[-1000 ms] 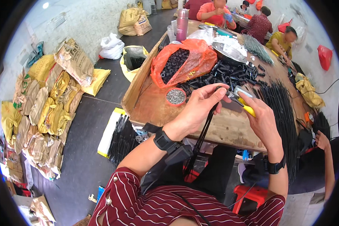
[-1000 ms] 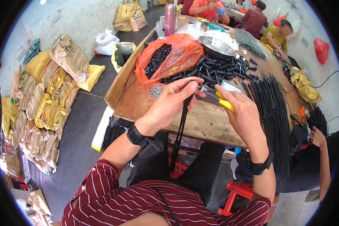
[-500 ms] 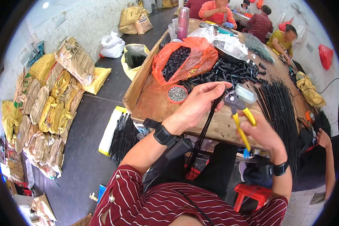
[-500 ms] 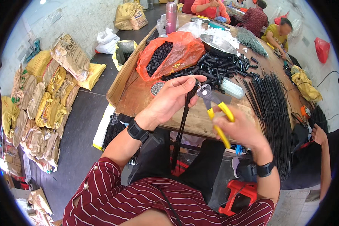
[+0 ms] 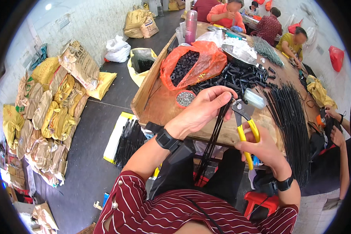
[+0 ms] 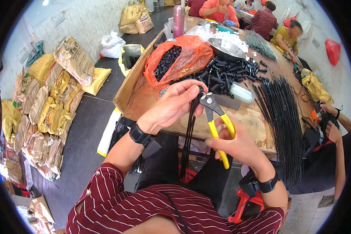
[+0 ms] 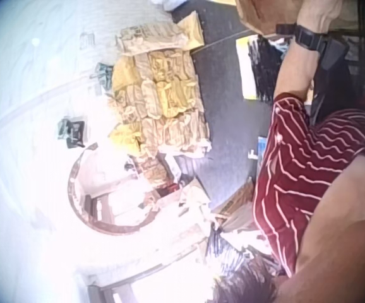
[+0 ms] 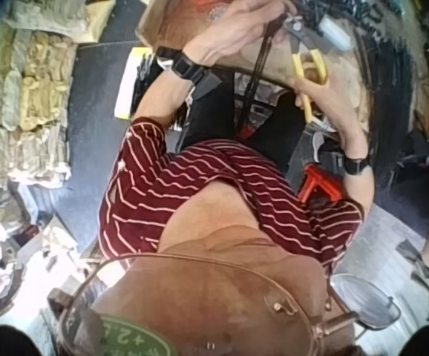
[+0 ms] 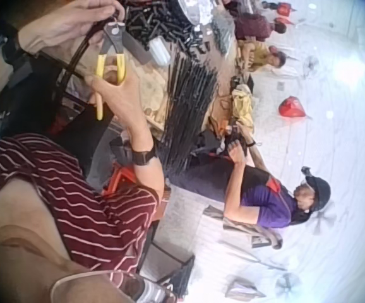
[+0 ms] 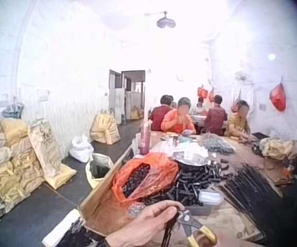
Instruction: Assembling umbrella ribs by attaching plastic connectors and securing them with metal wire using pliers.
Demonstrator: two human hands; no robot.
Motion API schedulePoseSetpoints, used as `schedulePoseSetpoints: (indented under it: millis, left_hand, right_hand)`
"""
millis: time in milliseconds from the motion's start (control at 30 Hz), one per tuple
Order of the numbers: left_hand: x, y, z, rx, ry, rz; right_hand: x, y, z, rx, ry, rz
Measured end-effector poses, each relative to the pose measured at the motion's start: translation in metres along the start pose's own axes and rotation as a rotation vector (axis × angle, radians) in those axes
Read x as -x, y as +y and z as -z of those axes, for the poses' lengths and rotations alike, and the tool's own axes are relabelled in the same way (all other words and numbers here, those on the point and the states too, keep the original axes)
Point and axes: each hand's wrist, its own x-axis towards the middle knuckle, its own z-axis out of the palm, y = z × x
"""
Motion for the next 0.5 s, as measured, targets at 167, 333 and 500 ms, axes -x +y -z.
schedulePoseSetpoints:
  millis: [167,333,500]
  left_hand:
    - [0.004,-0.001,0.005,-0.065,0.033,-0.027]
    - [0.002,0.002,0.003,-0.081,0.045,0.000]
    - [0.000,-0.002,0.001,-0.176,0.082,-0.008]
  right_hand:
    - [-0.011,0.010,0.020,1.088,0.583,0.996]
    - [-0.003,0.003,0.038,0.597,0.185,0.473]
    - [-0.003,0.004,0.021,0.249,-0.002,0.093]
